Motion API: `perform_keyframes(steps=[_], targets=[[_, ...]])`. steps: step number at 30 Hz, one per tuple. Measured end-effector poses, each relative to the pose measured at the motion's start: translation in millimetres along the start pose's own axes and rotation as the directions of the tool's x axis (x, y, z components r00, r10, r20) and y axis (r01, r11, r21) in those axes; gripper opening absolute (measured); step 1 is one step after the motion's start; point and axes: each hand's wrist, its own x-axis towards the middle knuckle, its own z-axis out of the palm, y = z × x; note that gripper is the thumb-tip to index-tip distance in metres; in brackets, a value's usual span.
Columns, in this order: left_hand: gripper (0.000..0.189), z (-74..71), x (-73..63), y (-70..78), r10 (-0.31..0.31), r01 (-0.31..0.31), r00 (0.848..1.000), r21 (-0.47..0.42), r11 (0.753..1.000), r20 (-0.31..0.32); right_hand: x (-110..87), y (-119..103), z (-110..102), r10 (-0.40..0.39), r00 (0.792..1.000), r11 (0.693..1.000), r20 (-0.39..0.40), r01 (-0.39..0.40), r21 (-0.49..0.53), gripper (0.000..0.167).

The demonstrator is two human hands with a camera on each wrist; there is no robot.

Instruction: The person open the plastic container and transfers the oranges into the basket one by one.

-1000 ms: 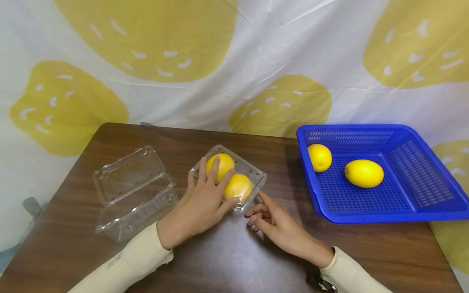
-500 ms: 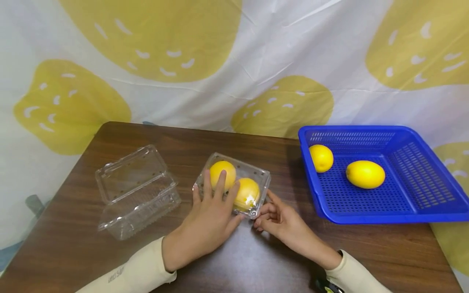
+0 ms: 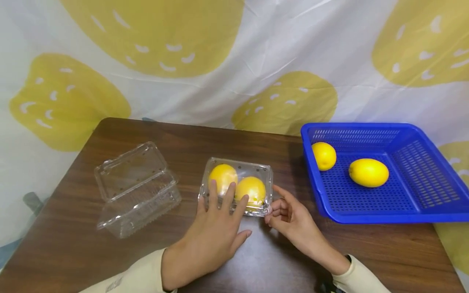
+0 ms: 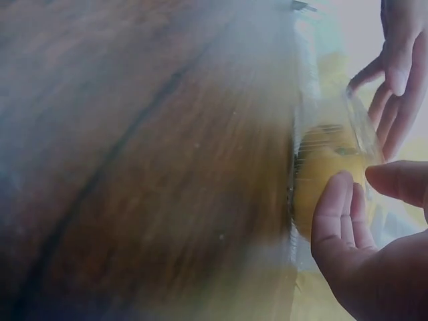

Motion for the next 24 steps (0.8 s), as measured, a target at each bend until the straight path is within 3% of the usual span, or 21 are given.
perform_keyframes(steps=[6,10,13,16,24], targets=[[0.069,-7.9,1.3,-2.3,0.046,-0.035,0.994,0.110,0.993,-0.094,-1.2,3.1,0.1,0.009,0.998,1.000,-0.058,-0.010,-0.014,0.072],[0.066,-10.5,12.8,-9.6,0.099,-0.078,0.978,0.116,0.990,-0.182,-2.0,4.0,2.7,0.027,0.996,1.000,-0.091,-0.027,0.001,0.067],[0.062,-9.2,23.5,-13.9,0.139,-0.115,0.968,0.127,0.985,-0.208,-2.4,4.0,6.0,0.039,0.993,0.999,-0.108,-0.037,0.024,0.065],[0.063,-5.4,34.1,-15.3,0.147,-0.123,0.970,0.127,0.984,-0.194,-3.5,2.8,9.9,0.065,0.988,0.997,-0.140,-0.060,0.040,0.063],[0.077,2.4,51.9,-12.1,0.126,-0.121,0.989,0.064,0.991,-0.081,-8.1,-1.0,21.5,0.156,0.962,0.984,-0.224,-0.131,0.120,0.052]])
